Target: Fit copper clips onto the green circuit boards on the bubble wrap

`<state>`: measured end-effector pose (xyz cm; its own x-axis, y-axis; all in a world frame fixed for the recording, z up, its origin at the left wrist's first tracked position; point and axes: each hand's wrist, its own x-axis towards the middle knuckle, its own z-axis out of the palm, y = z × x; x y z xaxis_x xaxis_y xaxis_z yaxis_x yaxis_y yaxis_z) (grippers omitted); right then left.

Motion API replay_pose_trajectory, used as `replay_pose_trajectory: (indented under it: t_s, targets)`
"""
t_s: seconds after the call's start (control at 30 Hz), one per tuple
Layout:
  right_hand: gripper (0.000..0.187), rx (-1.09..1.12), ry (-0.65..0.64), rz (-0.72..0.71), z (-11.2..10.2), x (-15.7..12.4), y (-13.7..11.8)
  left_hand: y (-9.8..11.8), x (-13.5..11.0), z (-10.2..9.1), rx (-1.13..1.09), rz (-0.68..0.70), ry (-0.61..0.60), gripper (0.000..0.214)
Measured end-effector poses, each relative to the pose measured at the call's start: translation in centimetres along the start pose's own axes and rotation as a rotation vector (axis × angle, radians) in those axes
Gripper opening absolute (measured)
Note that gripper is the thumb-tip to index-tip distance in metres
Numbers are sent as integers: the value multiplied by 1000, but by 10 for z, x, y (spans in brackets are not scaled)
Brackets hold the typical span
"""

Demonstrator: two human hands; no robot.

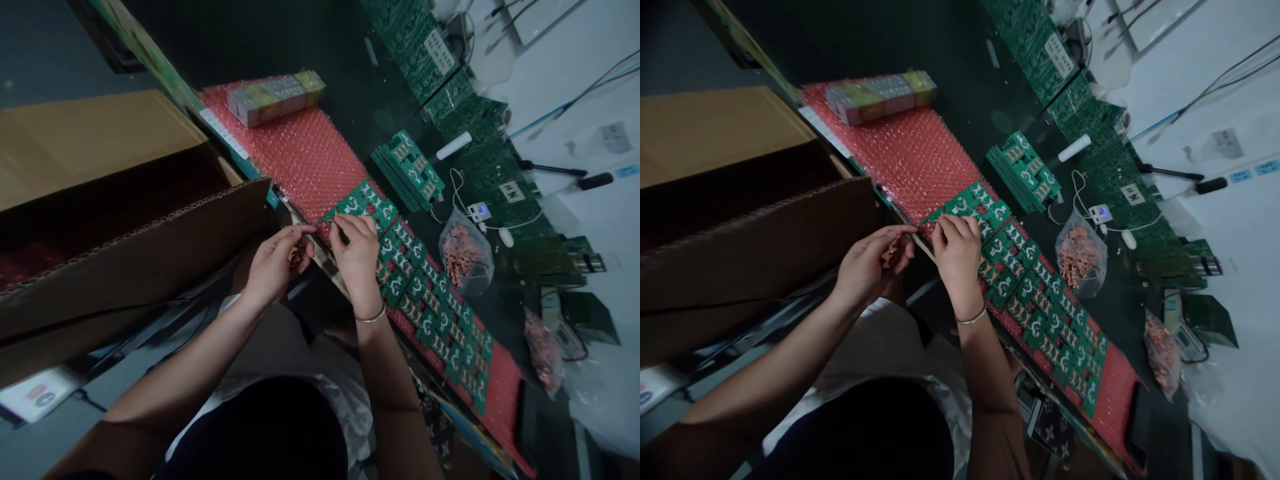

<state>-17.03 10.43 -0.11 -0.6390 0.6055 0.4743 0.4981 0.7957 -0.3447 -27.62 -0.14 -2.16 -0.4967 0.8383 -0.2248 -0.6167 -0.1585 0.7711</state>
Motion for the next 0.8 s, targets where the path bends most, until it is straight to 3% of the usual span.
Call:
replay_pose_trajectory:
  t_s: [0.53, 0.8]
  targets:
    - [27, -63, -17, -48, 1, 3, -1, -5, -1, 1, 9, -8, -17, 25]
    - [24, -168, -126, -8, -9, 6, -8, 2, -1, 3, 28, -11, 2, 25]
